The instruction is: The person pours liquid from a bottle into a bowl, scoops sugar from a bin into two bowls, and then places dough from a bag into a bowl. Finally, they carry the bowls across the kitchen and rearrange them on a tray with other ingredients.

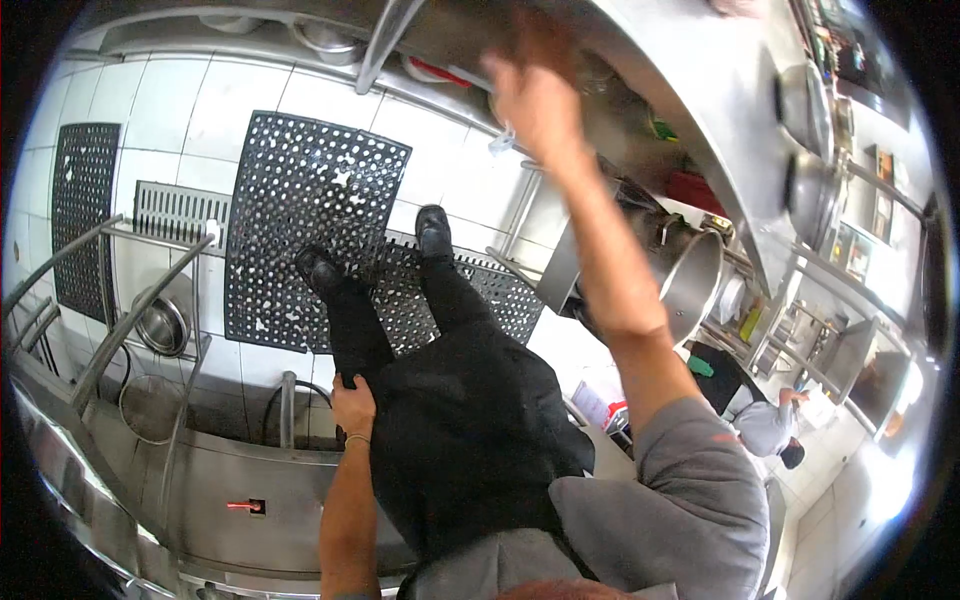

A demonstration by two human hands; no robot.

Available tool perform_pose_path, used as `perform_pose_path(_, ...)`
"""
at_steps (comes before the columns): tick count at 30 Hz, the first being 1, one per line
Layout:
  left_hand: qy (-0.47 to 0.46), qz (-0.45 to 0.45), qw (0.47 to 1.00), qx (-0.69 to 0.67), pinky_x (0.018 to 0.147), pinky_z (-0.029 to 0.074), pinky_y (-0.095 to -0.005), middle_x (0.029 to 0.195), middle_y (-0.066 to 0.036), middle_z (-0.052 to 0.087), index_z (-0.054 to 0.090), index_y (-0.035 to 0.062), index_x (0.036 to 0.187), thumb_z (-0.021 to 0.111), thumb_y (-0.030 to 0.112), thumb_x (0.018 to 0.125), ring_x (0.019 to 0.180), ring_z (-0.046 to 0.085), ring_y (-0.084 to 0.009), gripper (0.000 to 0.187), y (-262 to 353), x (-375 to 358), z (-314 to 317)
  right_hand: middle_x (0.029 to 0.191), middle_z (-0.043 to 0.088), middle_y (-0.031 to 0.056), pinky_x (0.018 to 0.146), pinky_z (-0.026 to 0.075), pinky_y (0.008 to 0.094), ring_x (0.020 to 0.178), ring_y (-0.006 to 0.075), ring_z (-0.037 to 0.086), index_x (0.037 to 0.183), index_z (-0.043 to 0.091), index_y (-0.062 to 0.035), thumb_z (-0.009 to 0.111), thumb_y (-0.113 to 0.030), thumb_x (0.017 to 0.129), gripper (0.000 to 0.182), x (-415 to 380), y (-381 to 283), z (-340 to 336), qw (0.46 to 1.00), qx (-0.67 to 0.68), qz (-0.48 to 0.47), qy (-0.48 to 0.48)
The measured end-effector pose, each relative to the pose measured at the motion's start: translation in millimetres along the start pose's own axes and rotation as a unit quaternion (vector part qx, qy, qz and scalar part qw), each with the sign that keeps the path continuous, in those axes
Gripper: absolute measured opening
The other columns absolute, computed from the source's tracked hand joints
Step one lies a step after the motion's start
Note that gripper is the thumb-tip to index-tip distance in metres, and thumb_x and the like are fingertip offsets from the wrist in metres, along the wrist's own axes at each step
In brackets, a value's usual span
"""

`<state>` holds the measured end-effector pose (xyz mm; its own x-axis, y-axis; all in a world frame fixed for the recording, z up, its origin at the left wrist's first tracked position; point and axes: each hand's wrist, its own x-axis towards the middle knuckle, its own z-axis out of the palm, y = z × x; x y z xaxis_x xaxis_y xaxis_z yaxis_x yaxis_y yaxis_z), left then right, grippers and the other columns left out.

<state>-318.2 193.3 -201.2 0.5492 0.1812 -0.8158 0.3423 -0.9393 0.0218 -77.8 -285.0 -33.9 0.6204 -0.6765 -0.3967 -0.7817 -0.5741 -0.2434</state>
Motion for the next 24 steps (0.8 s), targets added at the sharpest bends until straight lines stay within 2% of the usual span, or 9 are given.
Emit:
perform_pose_path(2,-0.017,-0.003,1.000,0.003,0.096,0.050,-0.0527,0.124,-0.030,0.062,0.051,-0.0026,0.138,0.059,0.038,0.090,0.110,0.061,-0.0472,0.063,10.9,0.2,-10.7,0.128,0.063,0.0208,0.101,0.047,0.0517,0.124,0.0358,0.057,0.121,0.067,-0.0050,0.074,-0.017,0.089,0.035,-45.1,38.1,55.1,0.920,0.100,-0.323,0.199)
perform_pose_path(3,-0.009,0.006,1.000,0.009,0.096,0.050,-0.0529,0.125,-0.030,0.060,0.049,-0.0026,0.139,0.058,0.039,0.092,0.111,0.061,-0.0475,0.063,11.2,-1.1,-13.6,0.126,0.061,0.0240,0.111,0.042,0.0469,0.131,0.0388,0.049,0.124,0.064,-0.0004,0.068,-0.013,0.091,0.035,-79.7,43.6,57.5,0.956,0.104,-0.266,0.064)
perform_pose_path(6,0.011,0.039,0.999,0.026,0.096,0.050,-0.0535,0.131,-0.031,0.055,0.043,-0.0027,0.143,0.053,0.040,0.096,0.114,0.058,-0.0485,0.064,8.1,-4.2,-14.4,0.110,0.072,0.0160,0.085,0.059,0.0368,0.098,0.0275,0.071,0.104,0.074,-0.0008,0.067,-0.006,0.092,0.015,-135.7,35.1,7.9,0.929,0.261,-0.203,-0.168)
perform_pose_path(11,0.048,0.132,0.990,0.008,0.098,0.048,-0.0531,0.134,-0.034,0.049,0.040,-0.0035,0.143,0.045,0.037,0.102,0.118,0.054,-0.0505,0.058,1.3,-0.4,-34.1,0.101,0.075,0.0116,0.078,0.060,0.0348,0.091,0.0203,0.072,0.098,0.074,-0.0060,0.061,0.002,0.090,0.018,-142.1,10.6,-122.1,0.895,0.343,-0.270,0.093)
perform_pose_path(15,0.105,0.157,0.982,-0.011,0.098,0.047,-0.0517,0.131,-0.033,0.053,0.043,-0.0055,0.139,0.046,0.027,0.102,0.116,0.055,-0.0496,0.050,29.3,4.8,-90.5,0.098,0.071,0.0117,0.084,0.050,0.0327,0.091,0.0216,0.066,0.118,0.069,-0.0051,0.075,-0.033,0.088,0.041,-80.8,-37.4,-208.8,0.893,0.176,-0.215,0.353)
perform_pose_path(18,0.124,0.184,0.974,-0.039,0.097,0.047,-0.0514,0.129,-0.034,0.054,0.044,-0.0063,0.138,0.046,0.026,0.102,0.115,0.056,-0.0494,0.049,20.8,20.9,-107.6,0.117,0.064,0.0215,0.092,0.048,0.0436,0.110,0.0337,0.060,0.127,0.064,-0.0048,0.070,-0.025,0.090,0.042,12.4,-20.2,-201.4,0.804,-0.040,-0.334,0.490)
perform_pose_path(21,0.120,0.171,0.977,-0.038,0.097,0.046,-0.0511,0.126,-0.034,0.056,0.044,-0.0074,0.137,0.046,0.025,0.102,0.115,0.056,-0.0492,0.048,10.1,18.1,-127.8,0.127,0.059,0.0244,0.095,0.046,0.0488,0.114,0.0401,0.055,0.136,0.056,-0.0045,0.064,-0.023,0.092,0.048,20.0,-14.9,-178.4,0.868,-0.127,-0.301,0.374)
perform_pose_path(23,0.118,0.138,0.983,-0.037,0.098,0.045,-0.0511,0.123,-0.035,0.057,0.045,-0.0091,0.137,0.047,0.026,0.102,0.116,0.055,-0.0500,0.050,11.9,11.6,-137.4,0.127,0.059,0.0240,0.095,0.045,0.0491,0.111,0.0397,0.056,0.139,0.051,-0.0028,0.062,-0.027,0.094,0.053,6.1,-23.8,-185.7,0.953,-0.201,-0.098,0.205)
perform_pose_path(24,0.115,0.140,0.983,-0.044,0.099,0.045,-0.0513,0.123,-0.035,0.057,0.045,-0.0091,0.136,0.047,0.026,0.101,0.116,0.055,-0.0502,0.050,3.1,12.2,-139.1,0.129,0.058,0.0239,0.096,0.044,0.0486,0.110,0.0387,0.056,0.139,0.051,-0.0012,0.061,-0.030,0.094,0.054,8.9,-11.5,-181.8,0.938,-0.119,-0.171,0.278)
